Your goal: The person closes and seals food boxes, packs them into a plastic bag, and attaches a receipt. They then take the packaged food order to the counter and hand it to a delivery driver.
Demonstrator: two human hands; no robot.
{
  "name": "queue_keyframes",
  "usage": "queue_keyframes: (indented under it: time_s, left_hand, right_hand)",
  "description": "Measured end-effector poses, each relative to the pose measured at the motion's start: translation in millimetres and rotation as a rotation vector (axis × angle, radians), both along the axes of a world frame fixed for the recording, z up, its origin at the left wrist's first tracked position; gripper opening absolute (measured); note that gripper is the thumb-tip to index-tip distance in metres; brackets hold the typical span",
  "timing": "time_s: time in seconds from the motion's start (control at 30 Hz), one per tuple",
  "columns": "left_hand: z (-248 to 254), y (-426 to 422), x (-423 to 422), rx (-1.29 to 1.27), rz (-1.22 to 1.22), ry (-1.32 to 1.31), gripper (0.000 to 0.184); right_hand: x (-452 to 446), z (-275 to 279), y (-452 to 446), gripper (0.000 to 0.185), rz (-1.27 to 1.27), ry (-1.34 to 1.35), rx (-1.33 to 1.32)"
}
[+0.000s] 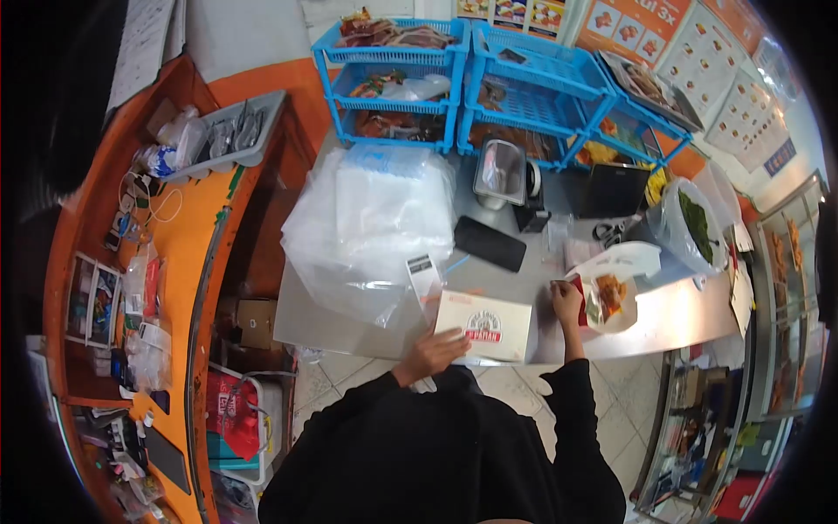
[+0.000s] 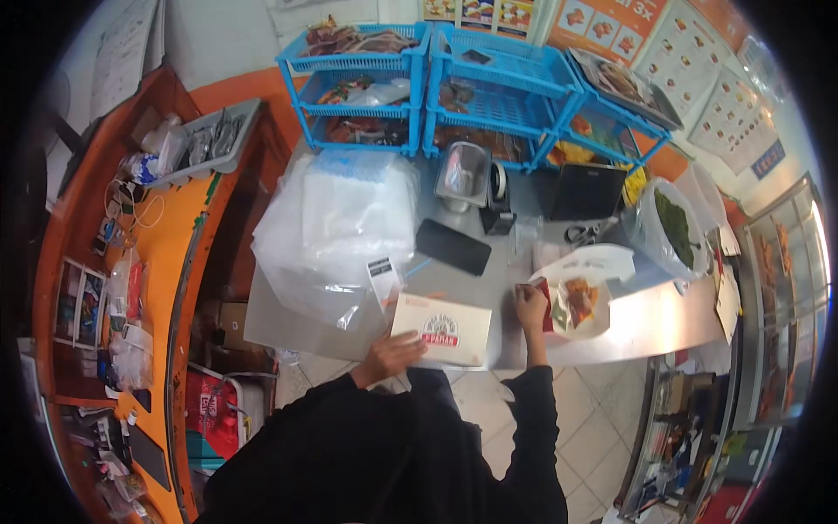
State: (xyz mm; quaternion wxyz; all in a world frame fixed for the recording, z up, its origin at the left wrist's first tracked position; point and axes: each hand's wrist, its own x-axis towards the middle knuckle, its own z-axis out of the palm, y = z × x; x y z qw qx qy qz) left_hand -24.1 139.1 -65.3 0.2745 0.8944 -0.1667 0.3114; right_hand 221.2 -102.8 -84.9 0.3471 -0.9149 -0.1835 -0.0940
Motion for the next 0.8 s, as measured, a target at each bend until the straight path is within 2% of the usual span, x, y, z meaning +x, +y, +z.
queue_keyframes:
  time_s: [0.03, 0.13, 0.17, 0.27, 0.3, 0.4, 0.5, 0.6, 0.7, 0.8]
  left_hand:
    - [-0.7, 0.1, 0.5, 0.003, 0.003, 0.01, 0.022]
    - [-2.5, -0.1, 2.4, -0.001, -0.002, 0.023, 0.023]
    - [-2.8, 1.1, 5.4, -0.005, -0.01, 0.021, 0.023]
    - [-2.7, 8.6, 12.3, 0.04, -0.079, 0.032, 0.022]
    - [-6.0, 9.5, 12.6, 0.036, -0.089, 0.031, 0.022]
    - [-1.9, 11.0, 10.1, 0.062, -0.107, 0.129, 0.024]
    - [3.6, 10.8, 11.9, 0.048, -0.103, 0.131, 0.027]
    - [7.1, 11.8, 11.1, 0.066, -0.113, 0.171, 0.027]
    - [2.8, 10.0, 6.5, 0.068, -0.098, 0.207, 0.029]
    - [10.7, 10.9, 8.4, 0.035, -0.103, 0.198, 0.028]
  right_hand:
    - [6.5, 7.2, 3.6, 0.025, -0.073, 0.163, 0.065]
    - [30.7, 16.2, 28.3, 0.029, -0.106, -0.11, -0.005]
    - [37.1, 20.1, 39.3, 0.035, -0.127, -0.041, 0.005]
    - [70.9, 10.4, 76.9, 0.038, -0.143, -0.218, 0.22]
    - [83.6, 10.0, 85.4, 0.042, -0.188, -0.239, 0.19]
    - [126.9, 8.0, 100.6, 0.041, -0.17, 0.208, 0.237]
    - [159.3, 6.9, 103.0, 0.04, -0.028, 0.508, 0.406]
    - [159.6, 10.3, 106.9, 0.04, 0.045, 0.564, 0.368]
    - [142.3, 16.6, 95.3, 0.04, 0.076, 0.573, 0.71]
    - [99.3, 19.3, 82.9, 0.037, -0.027, 0.385, 0.734]
